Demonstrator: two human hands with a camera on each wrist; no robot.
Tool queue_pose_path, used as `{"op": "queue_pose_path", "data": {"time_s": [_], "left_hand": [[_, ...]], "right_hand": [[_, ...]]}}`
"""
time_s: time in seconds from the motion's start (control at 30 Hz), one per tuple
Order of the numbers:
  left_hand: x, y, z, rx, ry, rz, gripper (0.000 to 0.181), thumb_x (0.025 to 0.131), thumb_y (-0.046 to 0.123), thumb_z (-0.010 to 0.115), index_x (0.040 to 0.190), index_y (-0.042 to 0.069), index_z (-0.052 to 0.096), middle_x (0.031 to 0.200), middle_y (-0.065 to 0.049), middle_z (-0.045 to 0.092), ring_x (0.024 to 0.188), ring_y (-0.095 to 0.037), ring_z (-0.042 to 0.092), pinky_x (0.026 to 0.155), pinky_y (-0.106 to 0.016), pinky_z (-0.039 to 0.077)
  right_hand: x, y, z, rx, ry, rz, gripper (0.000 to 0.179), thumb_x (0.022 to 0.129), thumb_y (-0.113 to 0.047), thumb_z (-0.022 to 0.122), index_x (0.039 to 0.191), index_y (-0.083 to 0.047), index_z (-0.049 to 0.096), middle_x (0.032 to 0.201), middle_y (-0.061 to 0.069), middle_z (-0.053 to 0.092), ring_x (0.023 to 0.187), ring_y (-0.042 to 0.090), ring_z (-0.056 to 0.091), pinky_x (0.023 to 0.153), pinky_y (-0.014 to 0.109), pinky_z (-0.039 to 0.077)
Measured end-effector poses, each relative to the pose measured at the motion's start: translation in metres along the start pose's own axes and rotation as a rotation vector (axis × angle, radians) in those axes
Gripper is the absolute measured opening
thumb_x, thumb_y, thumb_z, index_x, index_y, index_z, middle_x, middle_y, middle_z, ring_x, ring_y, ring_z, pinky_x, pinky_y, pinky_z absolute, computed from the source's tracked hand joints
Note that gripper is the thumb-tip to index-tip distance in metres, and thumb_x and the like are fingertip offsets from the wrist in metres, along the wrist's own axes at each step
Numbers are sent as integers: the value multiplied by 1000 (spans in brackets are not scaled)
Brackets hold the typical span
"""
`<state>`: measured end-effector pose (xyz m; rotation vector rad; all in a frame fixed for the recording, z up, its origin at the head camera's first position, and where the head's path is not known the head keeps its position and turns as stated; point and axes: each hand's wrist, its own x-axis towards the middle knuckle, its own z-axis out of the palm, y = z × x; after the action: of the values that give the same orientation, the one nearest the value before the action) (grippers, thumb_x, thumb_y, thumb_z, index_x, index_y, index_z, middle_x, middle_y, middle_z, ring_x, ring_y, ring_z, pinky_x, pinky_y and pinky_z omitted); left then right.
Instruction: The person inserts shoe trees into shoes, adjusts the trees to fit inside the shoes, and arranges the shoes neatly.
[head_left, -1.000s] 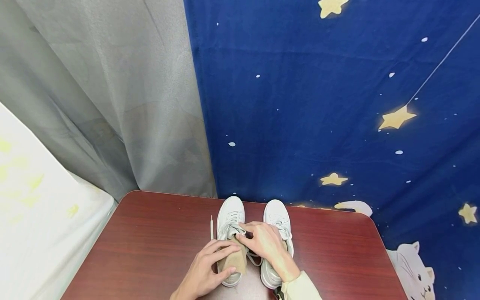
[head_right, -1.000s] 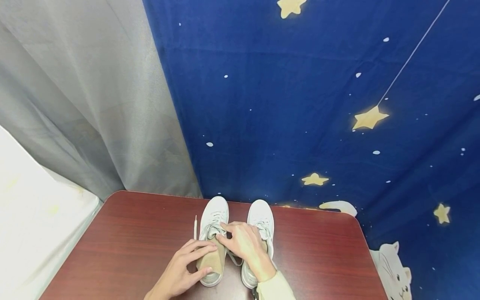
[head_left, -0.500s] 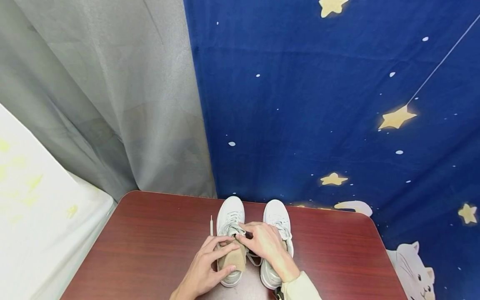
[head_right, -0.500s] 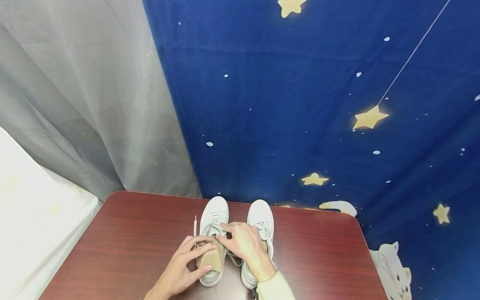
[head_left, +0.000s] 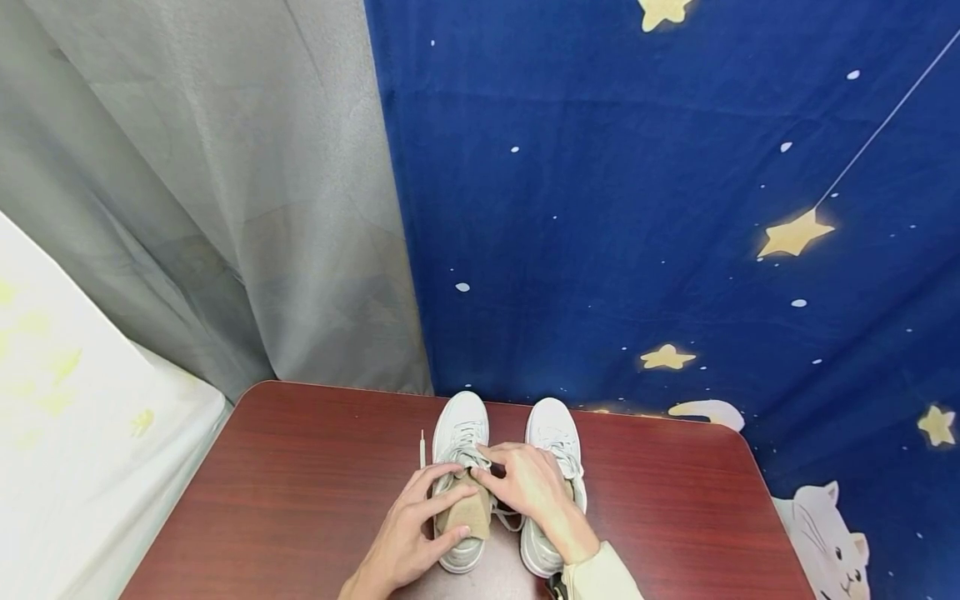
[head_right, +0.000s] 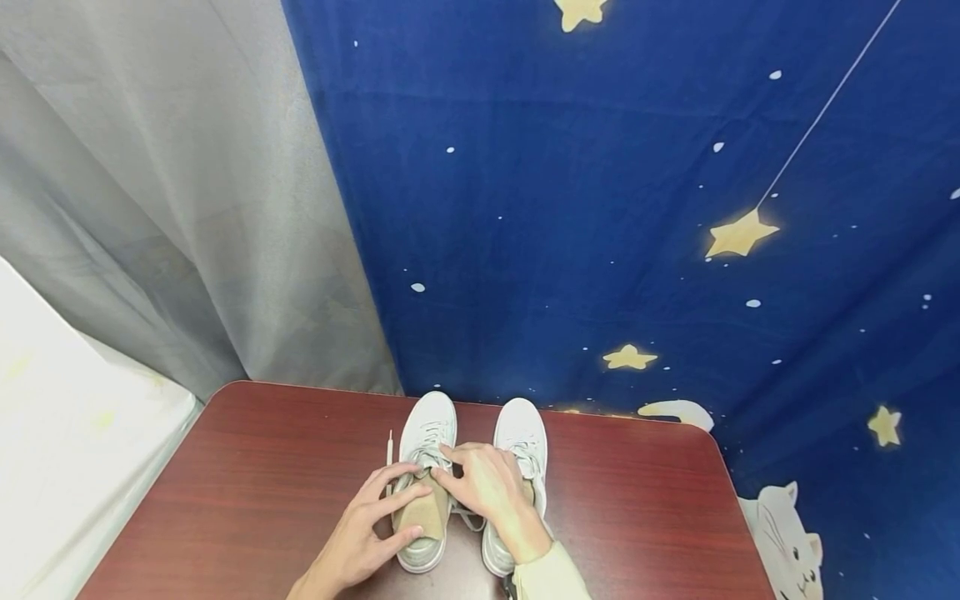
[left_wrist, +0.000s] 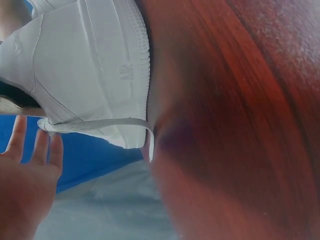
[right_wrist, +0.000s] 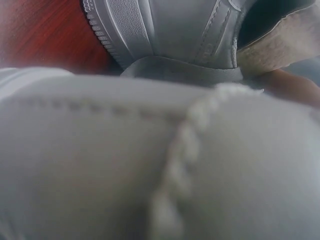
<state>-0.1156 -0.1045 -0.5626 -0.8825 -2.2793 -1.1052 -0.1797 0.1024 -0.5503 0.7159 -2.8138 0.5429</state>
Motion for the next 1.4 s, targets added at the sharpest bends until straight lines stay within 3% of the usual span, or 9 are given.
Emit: {"op": "queue_pose_path", "data": {"time_s": [0.17, 0.43, 1.07, 1.4], "left_hand": [[-2, 0, 0, -8, -18, -17, 48, 74, 35, 73, 120, 26, 60, 131, -11, 47, 120, -37, 41, 103, -32, 26], [-3, -1, 0, -4, -42, -59, 49, 75, 36, 72, 122, 27, 58, 133, -8, 46, 119, -26, 46, 99, -24, 32], [-4, -7, 5, 20, -25, -69, 48, 76, 33, 72, 122, 24, 59, 132, -6, 47, 118, -25, 46, 92, -34, 38], [-4, -10, 7, 2, -15, -60, 55, 69, 31, 77, 121, 22, 60, 131, -7, 47, 117, -24, 47, 91, -32, 39]], "right_hand": [[-1, 0, 0, 8, -7, 0, 41, 83, -59, 51, 115, -36, 63, 104, -14, 65, 85, 6, 62, 59, 31, 49], [-1, 1, -1, 6, -8, -7, 41, 83, -58, 51, 116, -36, 62, 104, -15, 64, 86, 6, 62, 59, 31, 49], [0, -1, -4, 29, -31, 8, 40, 84, -56, 52, 115, -35, 63, 106, -13, 64, 92, 6, 61, 62, 32, 50], [-1, -1, -3, 40, -34, 29, 40, 83, -57, 52, 115, -36, 62, 106, -14, 64, 91, 6, 61, 62, 31, 49]]}}
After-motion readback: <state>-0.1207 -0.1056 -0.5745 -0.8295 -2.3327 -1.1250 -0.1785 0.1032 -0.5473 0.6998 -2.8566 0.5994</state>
